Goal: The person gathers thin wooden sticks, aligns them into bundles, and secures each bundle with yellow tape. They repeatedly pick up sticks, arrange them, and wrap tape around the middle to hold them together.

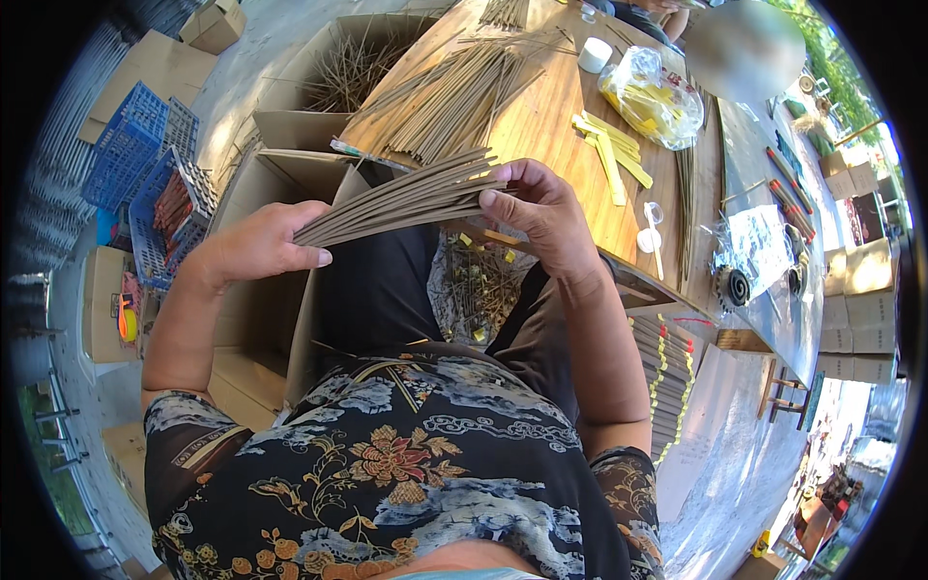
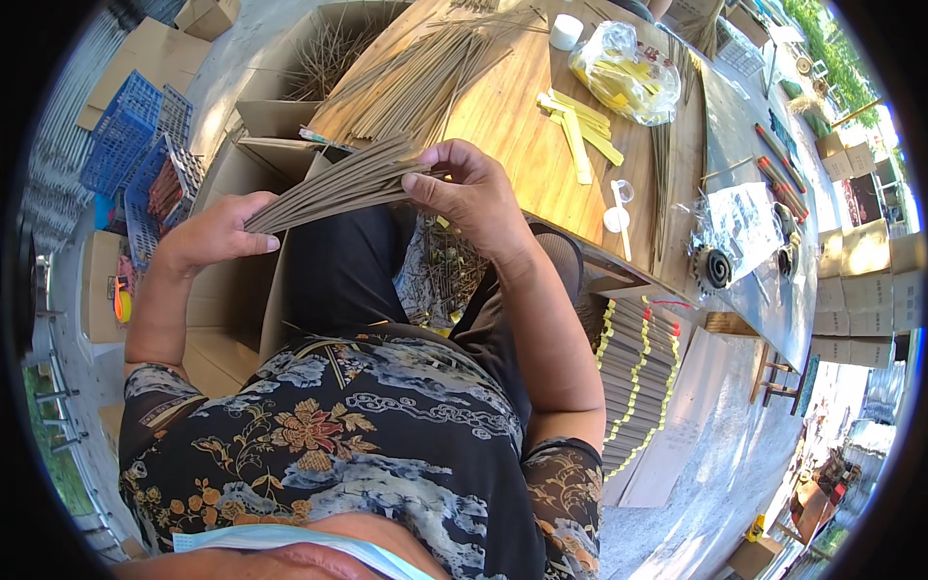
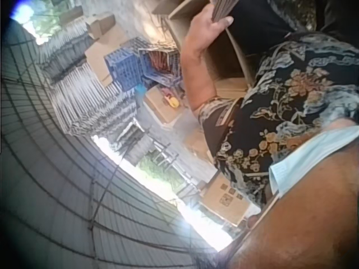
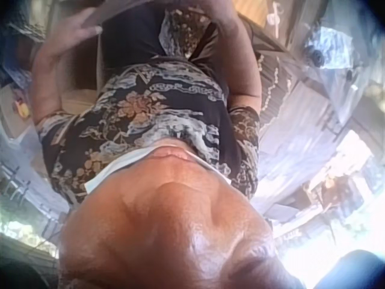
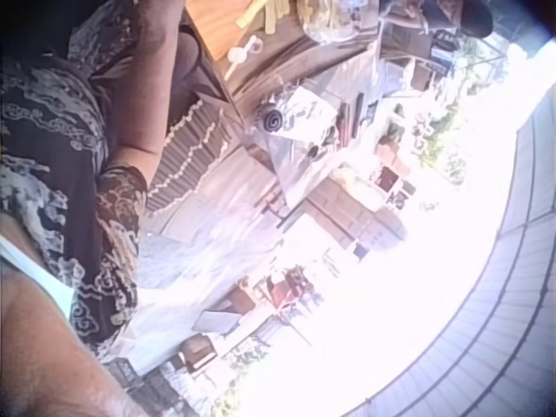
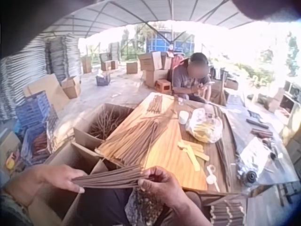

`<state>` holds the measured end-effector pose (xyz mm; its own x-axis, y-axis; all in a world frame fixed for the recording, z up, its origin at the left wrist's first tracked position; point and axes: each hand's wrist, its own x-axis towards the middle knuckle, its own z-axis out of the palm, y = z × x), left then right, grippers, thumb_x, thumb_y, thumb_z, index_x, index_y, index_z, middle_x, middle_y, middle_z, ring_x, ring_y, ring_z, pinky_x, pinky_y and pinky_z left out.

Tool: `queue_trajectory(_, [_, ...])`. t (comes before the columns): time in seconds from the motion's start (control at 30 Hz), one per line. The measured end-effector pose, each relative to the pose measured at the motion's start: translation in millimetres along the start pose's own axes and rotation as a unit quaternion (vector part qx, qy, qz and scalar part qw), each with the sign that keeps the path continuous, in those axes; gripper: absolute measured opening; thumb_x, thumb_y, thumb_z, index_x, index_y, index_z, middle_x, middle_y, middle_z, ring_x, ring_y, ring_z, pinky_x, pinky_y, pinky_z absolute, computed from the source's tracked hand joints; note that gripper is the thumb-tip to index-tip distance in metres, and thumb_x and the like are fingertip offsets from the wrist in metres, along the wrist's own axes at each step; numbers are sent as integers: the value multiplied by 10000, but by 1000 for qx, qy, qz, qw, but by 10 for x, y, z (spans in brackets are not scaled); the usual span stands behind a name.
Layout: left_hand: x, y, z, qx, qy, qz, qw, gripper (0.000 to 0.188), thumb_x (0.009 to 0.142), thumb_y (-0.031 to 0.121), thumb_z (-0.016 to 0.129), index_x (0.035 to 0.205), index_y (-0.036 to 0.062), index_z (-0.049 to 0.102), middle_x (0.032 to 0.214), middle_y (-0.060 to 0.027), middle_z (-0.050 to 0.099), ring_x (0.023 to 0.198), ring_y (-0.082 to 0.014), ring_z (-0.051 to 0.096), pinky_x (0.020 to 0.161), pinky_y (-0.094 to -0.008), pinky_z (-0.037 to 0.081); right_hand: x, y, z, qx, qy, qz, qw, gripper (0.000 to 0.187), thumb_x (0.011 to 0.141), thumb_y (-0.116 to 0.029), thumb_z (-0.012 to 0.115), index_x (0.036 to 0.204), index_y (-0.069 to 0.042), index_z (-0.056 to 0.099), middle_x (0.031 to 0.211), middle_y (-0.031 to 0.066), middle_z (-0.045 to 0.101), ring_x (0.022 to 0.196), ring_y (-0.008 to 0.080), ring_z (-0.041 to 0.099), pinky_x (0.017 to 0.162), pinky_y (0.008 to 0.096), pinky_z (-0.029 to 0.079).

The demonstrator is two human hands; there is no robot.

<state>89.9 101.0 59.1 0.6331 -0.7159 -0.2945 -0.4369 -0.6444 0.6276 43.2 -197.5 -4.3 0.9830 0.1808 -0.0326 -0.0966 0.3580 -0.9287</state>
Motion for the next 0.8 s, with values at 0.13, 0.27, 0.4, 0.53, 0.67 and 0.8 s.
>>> queue_trajectory(0.13, [29,-43,52,-20,-6,-13,1000,393,771,180,617,1080,-19,482,895,-182,584,839,-293,568,764,-340,433,66,66,98,-89,117,-57,987,270,751,-82,685,946,-19,510,828,51,590,700,111,554,619,239,480])
queue_trajectory(0.27, [32,-46,85,-20,-13,-8,1000,380,765,165,613,1073,-18,486,886,-179,582,836,-296,569,758,-339,437,105,82,108,-200,114,-57,971,242,759,-68,670,926,-2,509,817,52,594,722,112,568,629,236,484])
queue_trajectory(0.4, [46,-116,93,9,1,14,1000,376,757,155,615,1071,-10,491,876,-175,581,826,-308,571,750,-344,444,128,45,51,-147,73,6,986,197,763,-42,652,904,14,527,824,57,601,745,109,579,641,228,484])
queue_trajectory(0.53, [48,-189,115,17,27,38,999,359,757,149,614,1059,-5,497,870,-175,584,829,-318,573,750,-351,447,149,64,43,-134,82,18,987,172,750,-54,643,880,25,563,780,49,604,693,89,558,623,215,458])
queue_trajectory(0.67, [38,-164,102,8,15,29,999,363,757,151,614,1064,-5,498,874,-180,585,833,-326,572,752,-354,447,189,35,67,-171,69,32,982,147,772,-41,630,880,16,548,795,45,596,720,106,574,631,229,485])
queue_trajectory(0.8, [34,-223,93,-3,-9,34,999,369,753,139,617,1073,-5,501,902,-181,586,844,-317,574,761,-347,447,231,45,22,-174,33,69,982,109,788,-18,607,869,7,540,792,43,590,752,117,585,650,252,501])
